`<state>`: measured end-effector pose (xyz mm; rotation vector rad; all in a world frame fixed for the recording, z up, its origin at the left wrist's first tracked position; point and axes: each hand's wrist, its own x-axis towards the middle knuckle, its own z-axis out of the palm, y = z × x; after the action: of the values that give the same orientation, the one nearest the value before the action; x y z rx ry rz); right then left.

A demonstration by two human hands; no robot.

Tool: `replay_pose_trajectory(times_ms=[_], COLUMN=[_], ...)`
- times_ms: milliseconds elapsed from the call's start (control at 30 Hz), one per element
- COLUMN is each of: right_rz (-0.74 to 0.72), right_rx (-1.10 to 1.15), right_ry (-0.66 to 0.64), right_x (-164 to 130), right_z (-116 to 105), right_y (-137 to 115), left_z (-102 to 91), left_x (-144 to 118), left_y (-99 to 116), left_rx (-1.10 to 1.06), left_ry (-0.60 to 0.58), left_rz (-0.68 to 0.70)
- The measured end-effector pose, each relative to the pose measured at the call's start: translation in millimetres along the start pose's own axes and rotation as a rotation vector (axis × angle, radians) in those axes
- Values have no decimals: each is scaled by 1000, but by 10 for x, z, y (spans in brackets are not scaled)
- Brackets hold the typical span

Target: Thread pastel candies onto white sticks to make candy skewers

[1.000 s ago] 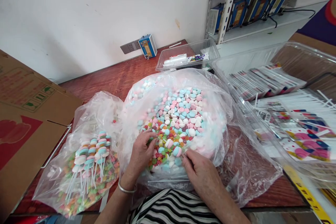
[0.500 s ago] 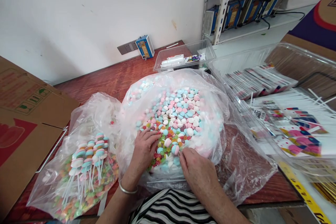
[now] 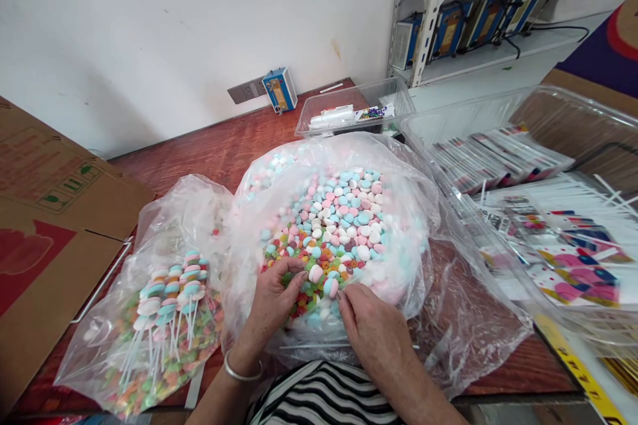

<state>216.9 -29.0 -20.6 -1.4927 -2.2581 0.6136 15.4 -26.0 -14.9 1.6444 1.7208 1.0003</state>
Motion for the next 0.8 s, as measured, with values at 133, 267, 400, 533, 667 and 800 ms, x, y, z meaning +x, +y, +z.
replay_pose_trajectory(times_ms=[133,267,400,533,667,800], right_rz=[8,48,114,114,114,113], right_rx=[212,505,668,698,672,661], right_ry=[-13,-55,-68,-58,-75,-68], right_x=[9,-8,-38,-45,-39,-30], right_z=[-5,-27,-32,-24,-25,-29], right_y=[-18,-2,61,110,118,123], left_z=[-38,-119,-232,-347,-380,-355], left_x=[-85,-137,-21,185,327,404], left_y=[61,53,-74,-190,-213,-196], left_rx=[-82,-102,144,535,731,822], left_ry=[-57,-78,122,186,142,73], left_rz=[26,35,64,140,142,97])
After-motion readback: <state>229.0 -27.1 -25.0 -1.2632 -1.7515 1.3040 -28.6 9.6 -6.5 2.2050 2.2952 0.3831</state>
